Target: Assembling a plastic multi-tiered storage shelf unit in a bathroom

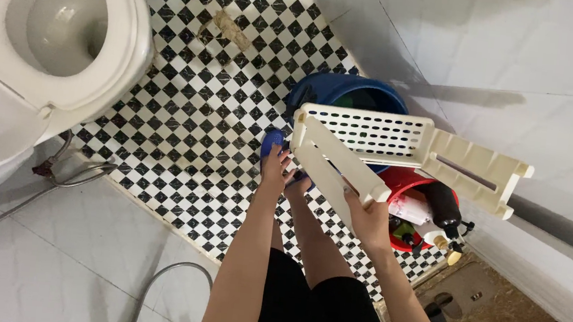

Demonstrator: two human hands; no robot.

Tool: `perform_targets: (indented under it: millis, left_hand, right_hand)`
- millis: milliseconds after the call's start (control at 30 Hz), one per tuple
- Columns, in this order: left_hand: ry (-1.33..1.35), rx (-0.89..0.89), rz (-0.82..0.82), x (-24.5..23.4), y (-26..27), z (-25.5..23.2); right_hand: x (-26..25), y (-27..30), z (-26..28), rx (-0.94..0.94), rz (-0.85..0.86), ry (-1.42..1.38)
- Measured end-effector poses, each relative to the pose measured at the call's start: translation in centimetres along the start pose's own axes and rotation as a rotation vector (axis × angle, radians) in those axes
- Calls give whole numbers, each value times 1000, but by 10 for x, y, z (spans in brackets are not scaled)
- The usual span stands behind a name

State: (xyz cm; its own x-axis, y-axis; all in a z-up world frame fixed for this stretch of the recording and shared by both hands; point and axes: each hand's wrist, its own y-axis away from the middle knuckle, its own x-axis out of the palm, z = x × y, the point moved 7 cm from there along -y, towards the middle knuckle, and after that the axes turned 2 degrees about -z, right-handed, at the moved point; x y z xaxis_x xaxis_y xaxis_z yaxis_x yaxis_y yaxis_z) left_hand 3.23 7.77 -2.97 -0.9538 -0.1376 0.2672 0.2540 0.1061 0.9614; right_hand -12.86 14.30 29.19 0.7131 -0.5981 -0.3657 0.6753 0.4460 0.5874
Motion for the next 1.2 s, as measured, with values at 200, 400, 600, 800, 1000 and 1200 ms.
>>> perform_targets:
  millis: [200,400,600,800,1000,1200]
  left_hand:
    - [224,-127,-67,34,72,-21]
    - [29,-56,-167,33,77,-24]
    - [-274,154,-86,36,3,-23]
    - [-311,423,174,50,-75,-26]
    - [-205,312,242,65,-82,-26]
    - [-54,408,452,70,-74,-24]
  right_hand:
    - [2,-2,-15,39,2,55]
    - [31,3,32,-155,-23,90]
    - [43,-11,59,-364,-117,442]
    - [47,-39,42,-66,-77,445]
    - [63,-43,54,-68,-87,347]
    - [108,-28,76,-207,-67,243]
